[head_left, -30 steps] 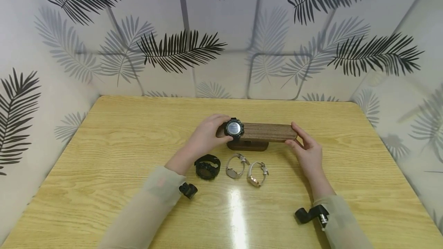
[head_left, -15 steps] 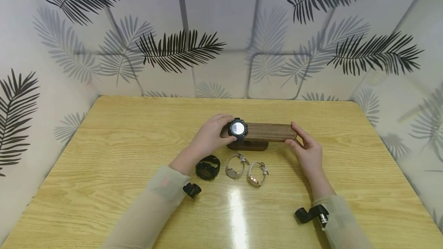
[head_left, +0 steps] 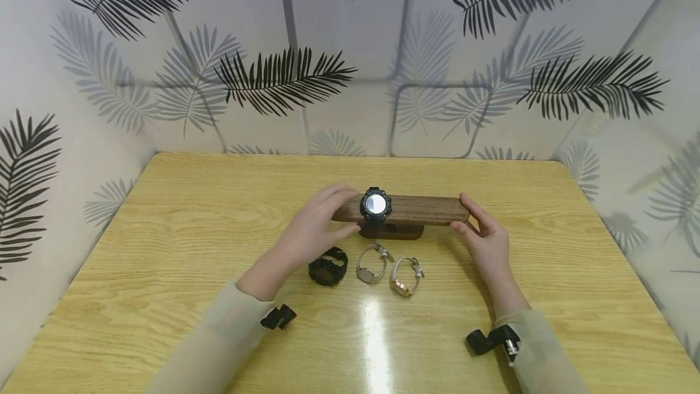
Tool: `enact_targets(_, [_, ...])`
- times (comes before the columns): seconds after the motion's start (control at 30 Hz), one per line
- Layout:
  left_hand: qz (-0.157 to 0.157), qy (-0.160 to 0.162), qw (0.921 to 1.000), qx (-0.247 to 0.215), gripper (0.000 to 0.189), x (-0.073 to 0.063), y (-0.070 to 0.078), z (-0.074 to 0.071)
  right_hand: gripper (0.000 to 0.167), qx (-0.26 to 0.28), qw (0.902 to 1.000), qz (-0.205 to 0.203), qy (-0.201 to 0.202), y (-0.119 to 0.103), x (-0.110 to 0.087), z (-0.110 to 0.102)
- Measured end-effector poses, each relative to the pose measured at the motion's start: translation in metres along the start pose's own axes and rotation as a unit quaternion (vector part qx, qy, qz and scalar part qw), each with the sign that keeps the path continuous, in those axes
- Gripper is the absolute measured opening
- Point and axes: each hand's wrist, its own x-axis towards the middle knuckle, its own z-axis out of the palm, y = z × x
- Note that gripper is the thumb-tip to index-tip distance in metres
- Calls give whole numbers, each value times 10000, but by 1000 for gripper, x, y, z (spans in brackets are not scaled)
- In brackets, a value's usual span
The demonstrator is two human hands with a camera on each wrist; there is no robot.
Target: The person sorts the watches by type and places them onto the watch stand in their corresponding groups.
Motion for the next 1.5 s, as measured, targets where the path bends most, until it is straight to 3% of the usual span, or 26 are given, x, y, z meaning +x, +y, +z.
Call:
enact_targets(0.07, [-143, 6, 9999, -7, 57, -9, 1, -2, 51, 33, 10000, 4, -5, -1, -1, 0])
enact_targets(0.17, [-629, 54, 9980, -72, 57, -24, 2, -2, 51, 76, 10000, 27, -10, -1, -2, 1])
enact_targets(0.3, [-1428, 249, 9889, -317, 57, -44, 1, 4, 50, 157, 9999, 13, -24, 0, -2, 1])
enact_targets(0.43, [-1854, 393, 9812, -372, 58, -58, -2, 11, 50, 149, 9998, -62, -66, 1, -1, 0])
enact_targets(0.7, [-2290, 66, 9731, 243, 71, -71, 0, 20, 50, 181, 9997, -135, -28, 1, -2, 0])
enact_targets(0.93, [-2490, -264, 9655, 720, 76, -74, -3, 29, 50, 147, 9998, -140, -26, -1, -1, 1])
enact_targets(1.23, [-2593, -388, 9624, 715, 79, -71, -6, 34, 49, 154, 9998, -99, -31, -2, 0, 1])
enact_targets(1.5, [-2684, -295, 9622, 351, 75, -68, -10, 35, 50, 170, 9998, -115, -80, 0, 0, 0])
